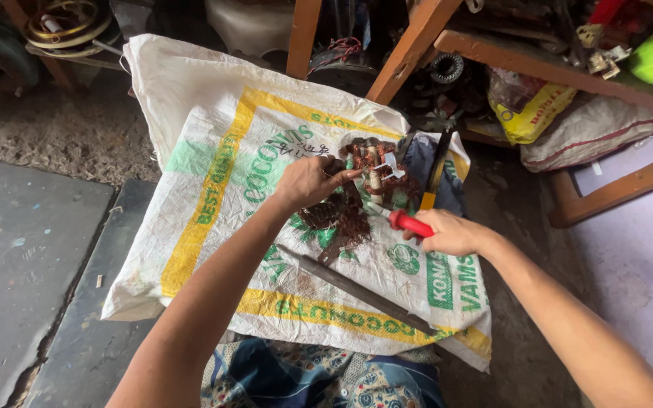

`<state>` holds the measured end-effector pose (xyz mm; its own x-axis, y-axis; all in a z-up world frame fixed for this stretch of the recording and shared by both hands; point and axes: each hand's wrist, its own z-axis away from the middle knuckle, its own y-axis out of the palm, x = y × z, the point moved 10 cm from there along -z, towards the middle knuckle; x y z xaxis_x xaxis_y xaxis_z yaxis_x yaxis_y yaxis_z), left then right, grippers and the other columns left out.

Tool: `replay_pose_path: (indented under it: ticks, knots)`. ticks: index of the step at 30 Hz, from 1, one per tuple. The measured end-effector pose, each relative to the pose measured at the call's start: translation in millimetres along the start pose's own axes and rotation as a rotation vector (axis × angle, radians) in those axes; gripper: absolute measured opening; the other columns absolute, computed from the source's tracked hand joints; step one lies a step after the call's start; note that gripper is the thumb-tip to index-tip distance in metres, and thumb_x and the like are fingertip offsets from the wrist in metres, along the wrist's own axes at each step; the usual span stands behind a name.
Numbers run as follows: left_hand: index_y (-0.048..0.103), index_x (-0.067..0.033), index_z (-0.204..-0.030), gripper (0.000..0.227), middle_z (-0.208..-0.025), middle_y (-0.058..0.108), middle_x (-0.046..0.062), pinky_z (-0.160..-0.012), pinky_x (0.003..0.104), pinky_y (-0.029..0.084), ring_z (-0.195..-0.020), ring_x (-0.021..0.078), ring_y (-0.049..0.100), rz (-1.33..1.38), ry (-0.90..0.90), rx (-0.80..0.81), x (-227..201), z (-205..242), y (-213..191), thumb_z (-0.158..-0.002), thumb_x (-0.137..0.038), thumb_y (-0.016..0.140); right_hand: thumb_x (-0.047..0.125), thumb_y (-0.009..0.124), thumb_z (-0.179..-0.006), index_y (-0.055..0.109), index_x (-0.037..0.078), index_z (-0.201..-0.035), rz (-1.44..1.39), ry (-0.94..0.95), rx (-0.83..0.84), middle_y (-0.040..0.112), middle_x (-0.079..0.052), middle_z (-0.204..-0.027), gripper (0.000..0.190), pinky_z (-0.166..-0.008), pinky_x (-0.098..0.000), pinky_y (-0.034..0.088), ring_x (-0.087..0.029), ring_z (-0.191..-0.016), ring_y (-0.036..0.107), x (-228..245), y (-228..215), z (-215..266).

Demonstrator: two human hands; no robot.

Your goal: The person disassembles a small electric motor component using a pair of pliers and a flat metal bar to pry and cut away the copper wiring.

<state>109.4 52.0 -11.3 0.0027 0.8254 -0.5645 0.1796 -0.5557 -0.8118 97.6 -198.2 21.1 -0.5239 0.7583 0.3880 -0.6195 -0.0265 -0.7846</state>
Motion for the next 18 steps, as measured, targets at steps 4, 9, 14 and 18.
replay_pose_path:
  ticks: [4,9,14,18]
  knots:
    - [0.071,-0.011,-0.114,0.09,-0.058,0.051,0.003,-0.04,0.034,0.039,-0.046,0.0113,0.045,-0.079,0.026,0.044,-8,2,7,-0.088,-0.086,0.028,0.006,0.065,-0.069,0.074,0.006,-0.112,-0.011,0.029,0.024,0.07,-0.008,-0.087,0.044,-0.071,-0.034,0.053,-0.018,-0.074,0.068,-1,9,0]
    - [0.067,-0.0129,-0.131,0.091,-0.056,0.053,0.006,-0.039,0.038,0.041,-0.044,0.0123,0.045,0.049,-0.012,0.046,-7,6,-4,-0.091,-0.081,0.022,0.007,0.068,-0.067,0.075,0.007,-0.112,-0.08,0.063,0.061,0.067,-0.005,-0.071,0.046,-0.061,-0.031,0.05,-0.014,-0.063,0.063,5,12,-6]
    - [0.073,-0.0165,-0.124,0.089,-0.057,0.054,0.008,-0.044,0.041,0.041,-0.046,0.0169,0.047,0.078,-0.019,0.066,-9,8,-5,-0.09,-0.081,0.021,0.007,0.067,-0.071,0.072,0.005,-0.117,-0.06,0.173,0.081,0.063,-0.009,-0.067,0.046,-0.059,-0.0369,0.047,-0.019,-0.059,0.06,-5,12,0]
    - [0.071,-0.017,-0.125,0.09,-0.055,0.055,0.009,-0.043,0.04,0.044,-0.044,0.0173,0.051,0.126,-0.025,0.067,-5,9,-7,-0.088,-0.081,0.019,0.009,0.065,-0.072,0.071,0.004,-0.113,0.072,0.114,-0.002,0.072,-0.01,-0.077,0.042,-0.073,-0.0375,0.054,-0.021,-0.071,0.071,4,6,-3]
